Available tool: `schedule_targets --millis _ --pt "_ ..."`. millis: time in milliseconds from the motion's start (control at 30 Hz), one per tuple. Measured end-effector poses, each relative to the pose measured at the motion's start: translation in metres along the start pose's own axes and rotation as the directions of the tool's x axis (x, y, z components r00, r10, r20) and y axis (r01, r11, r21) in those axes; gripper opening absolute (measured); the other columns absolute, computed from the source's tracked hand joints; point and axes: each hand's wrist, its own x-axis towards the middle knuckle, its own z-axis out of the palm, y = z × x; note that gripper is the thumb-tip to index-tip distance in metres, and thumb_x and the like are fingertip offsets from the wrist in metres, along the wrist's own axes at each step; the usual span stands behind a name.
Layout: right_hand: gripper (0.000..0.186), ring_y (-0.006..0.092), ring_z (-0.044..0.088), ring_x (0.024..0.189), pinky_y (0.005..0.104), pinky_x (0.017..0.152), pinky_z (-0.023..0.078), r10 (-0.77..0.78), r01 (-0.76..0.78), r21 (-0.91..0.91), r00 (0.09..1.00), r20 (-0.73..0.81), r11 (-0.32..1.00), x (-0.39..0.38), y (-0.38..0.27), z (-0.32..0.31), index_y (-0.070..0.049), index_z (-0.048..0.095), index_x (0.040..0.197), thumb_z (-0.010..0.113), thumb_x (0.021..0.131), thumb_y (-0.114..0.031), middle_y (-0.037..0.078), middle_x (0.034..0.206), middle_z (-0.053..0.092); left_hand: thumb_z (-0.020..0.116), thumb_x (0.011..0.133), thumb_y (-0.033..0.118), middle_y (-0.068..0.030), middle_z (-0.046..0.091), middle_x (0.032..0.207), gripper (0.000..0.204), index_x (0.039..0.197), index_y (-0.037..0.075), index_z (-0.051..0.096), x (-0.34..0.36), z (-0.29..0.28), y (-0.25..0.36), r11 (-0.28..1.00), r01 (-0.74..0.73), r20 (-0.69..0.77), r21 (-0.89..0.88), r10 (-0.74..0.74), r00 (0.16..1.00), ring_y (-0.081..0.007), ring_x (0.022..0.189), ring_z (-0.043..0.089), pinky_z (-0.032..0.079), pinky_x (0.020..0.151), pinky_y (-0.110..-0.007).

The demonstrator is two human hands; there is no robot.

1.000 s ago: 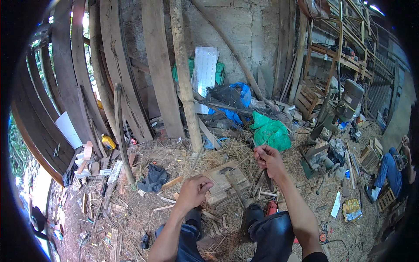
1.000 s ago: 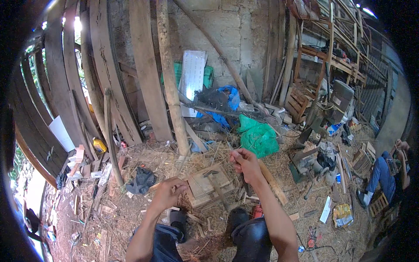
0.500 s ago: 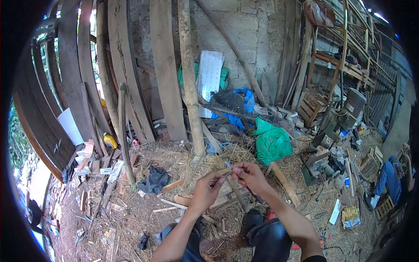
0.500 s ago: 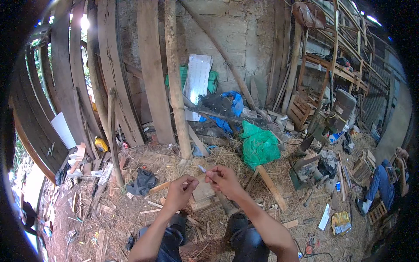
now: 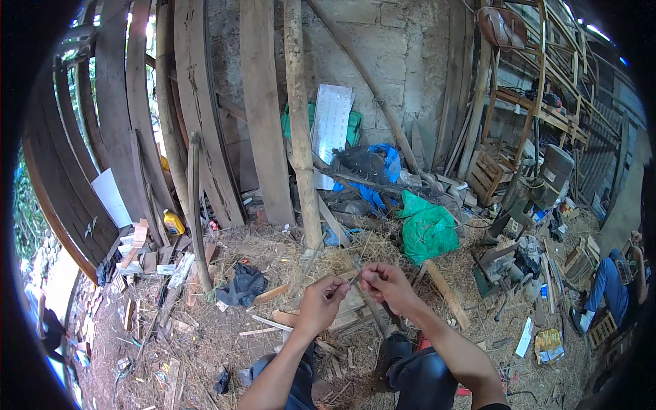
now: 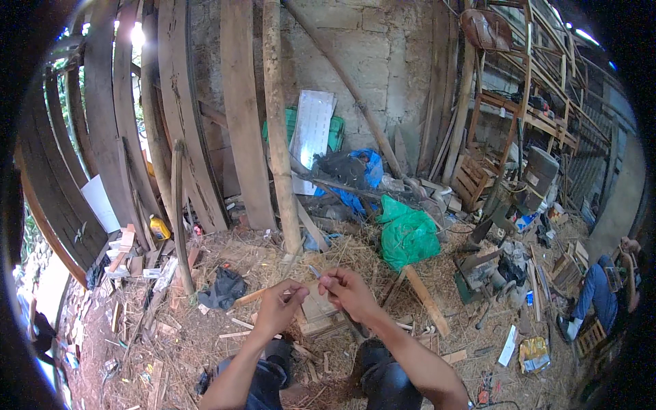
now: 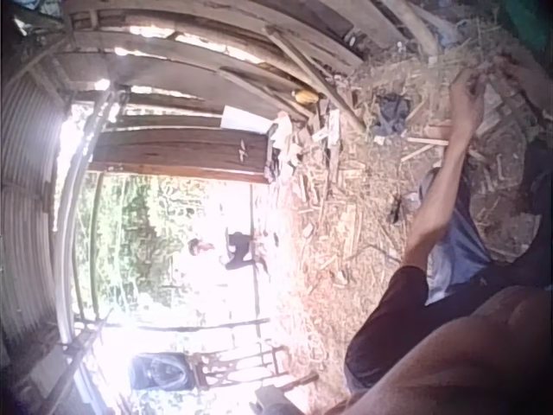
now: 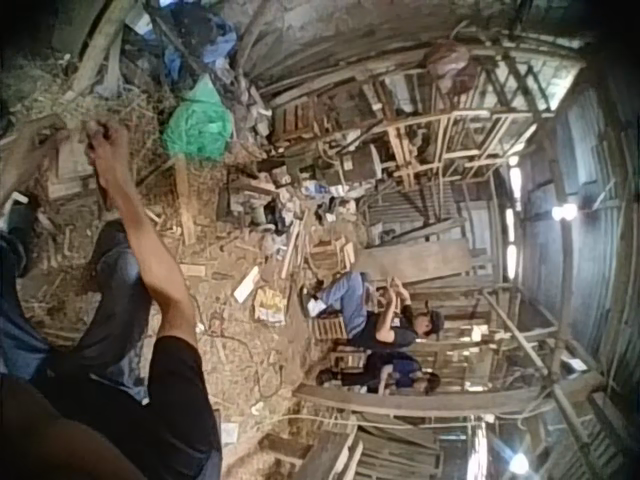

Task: The person shapes and scrapes thin wooden sticks using a knife.

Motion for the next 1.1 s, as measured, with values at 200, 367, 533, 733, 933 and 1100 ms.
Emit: schedule_targets --millis 200,367,533,733,933,1100 --pt "0.016 0.0043 0.039 0.05 0.0198 0.042 0.031 -0.074 0.08 0.037 0.987 -0.145 0.996 0.009 -0.005 -0.027 -0.002 0.057 0.097 0.055 0.092 -0.017 -0.001 0.071 0.054 0.063 0.085 0.011 -0.0095 0.063 0.073 0.012 0.09 0.0 0.062 -0.001 -0.005 0.0 1.0 0.02 0.073 0.021 -0.021 0.997 -0.0114 0.064 0.053 0.043 0.059 -0.027" --pt "0.018 0.0042 0.038 0.049 0.0195 0.043 0.028 -0.084 0.11 0.127 0.977 -0.195 0.986 0.004 -0.007 -0.04 -0.002 0.056 0.098 0.055 0.091 -0.018 -0.001 0.072 0.055 0.063 0.085 0.011 -0.0093 0.062 0.071 0.013 0.089 -0.001 0.062 -0.004 -0.008 0.004 0.998 0.053 0.073 0.019 -0.054 0.996 -0.0121 0.063 0.052 0.042 0.057 -0.028" --pt "0.015 0.0053 0.038 0.049 0.0206 0.043 0.028 0.033 -0.026 0.119 0.998 -0.06 0.993 -0.002 -0.003 -0.005 -0.001 0.055 0.096 0.055 0.091 -0.015 0.001 0.071 0.055 0.063 0.085 0.01 -0.0059 0.061 0.073 0.013 0.09 -0.002 0.062 0.0 -0.007 0.003 0.996 0.06 0.092 0.059 -0.065 0.994 -0.0099 0.066 0.052 0.043 0.06 -0.026" --pt "0.013 0.0042 0.038 0.048 0.0201 0.043 0.028 0.079 -0.077 0.06 0.996 -0.032 0.995 0.003 -0.001 -0.022 -0.002 0.058 0.089 0.056 0.091 -0.015 0.0 0.071 0.056 0.062 0.086 0.009 -0.0016 0.059 0.073 0.013 0.089 -0.004 0.061 -0.002 0.001 -0.013 0.994 0.106 0.11 0.019 -0.108 0.988 -0.0067 0.068 0.051 0.042 0.061 -0.022" --pt "0.016 0.0038 0.038 0.049 0.0202 0.042 0.029 0.069 -0.079 -0.095 0.992 -0.103 0.992 0.007 -0.002 -0.035 -0.001 0.058 0.088 0.057 0.091 -0.017 0.0 0.071 0.055 0.062 0.086 0.009 -0.0026 0.059 0.072 0.013 0.089 -0.003 0.061 -0.002 0.004 -0.002 0.992 0.091 0.116 0.084 -0.1 0.988 -0.0081 0.067 0.051 0.042 0.06 -0.024" --pt "0.016 0.0038 0.037 0.048 0.0201 0.042 0.029 0.035 -0.039 -0.105 0.999 -0.039 0.994 0.002 0.018 -0.012 -0.001 0.057 0.087 0.055 0.091 -0.016 -0.001 0.067 0.054 0.064 0.083 0.012 -0.01 0.061 0.068 0.012 0.087 0.0 0.064 -0.002 0.003 -0.013 0.992 0.072 0.048 0.105 -0.078 0.996 -0.0133 0.06 0.053 0.042 0.056 -0.029"
